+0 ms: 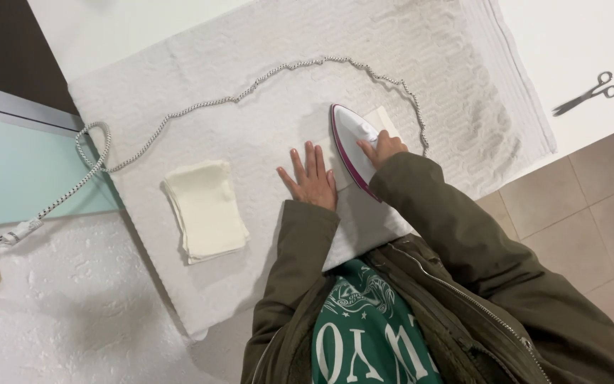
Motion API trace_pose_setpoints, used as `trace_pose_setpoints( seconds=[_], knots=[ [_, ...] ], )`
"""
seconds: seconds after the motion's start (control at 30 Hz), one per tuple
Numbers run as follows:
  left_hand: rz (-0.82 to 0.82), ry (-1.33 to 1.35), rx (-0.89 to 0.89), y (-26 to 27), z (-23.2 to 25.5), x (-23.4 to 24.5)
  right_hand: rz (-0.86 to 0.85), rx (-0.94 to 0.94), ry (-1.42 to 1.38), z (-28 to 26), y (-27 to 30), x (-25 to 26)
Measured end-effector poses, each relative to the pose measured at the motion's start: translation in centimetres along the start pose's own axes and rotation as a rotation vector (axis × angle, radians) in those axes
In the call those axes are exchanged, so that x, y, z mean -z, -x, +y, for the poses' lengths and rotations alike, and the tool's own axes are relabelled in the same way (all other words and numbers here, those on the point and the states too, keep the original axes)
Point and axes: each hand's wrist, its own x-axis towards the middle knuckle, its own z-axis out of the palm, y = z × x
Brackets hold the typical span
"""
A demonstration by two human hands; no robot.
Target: The recorder is ironing small pieces of white fabric on a cloth-covered table.
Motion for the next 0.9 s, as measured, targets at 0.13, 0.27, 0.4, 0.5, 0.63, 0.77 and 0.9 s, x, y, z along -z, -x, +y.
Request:
trace_pose_setpoints(
  seconds=[0.13,0.27,0.4,0.5,0.63,0.77,0.9],
  knots=[
    [0.004,0.004,-0.025,0.4,0.1,-0.2,-0.001,-0.010,-0.003,-0.8,-0.2,0.6],
    [0.004,0.033,-0.008,0.0,0.0,-0.1,-0.031,-0.028,-0.018,-0.1,-0.5,0.5],
    [-0.025,0.035,-0.024,0.2,0.0,-0.1,-0.018,-0.028,0.002,-0.3,-0.8,0.5],
    [-0.024,0.010,-0.014,-0.1,0.0,0.0,0.001,-0.031,0.017,0.8,-0.4,0.2],
    [-0.060,0.033,0.011,0.0,0.0,-0.7,-0.063,-0.059,0.017,0.6,-0.5,0.9],
    [-0.031,-0.037,-0.023,0.2,0.0,-1.0,-0.045,-0.068,-0.004,1.5,-0.2,0.7],
    [-0.011,-0.051,-0.012,0.2,-0.1,-1.3,-0.075,-0.080,-0.012,1.4,-0.9,0.8]
  ],
)
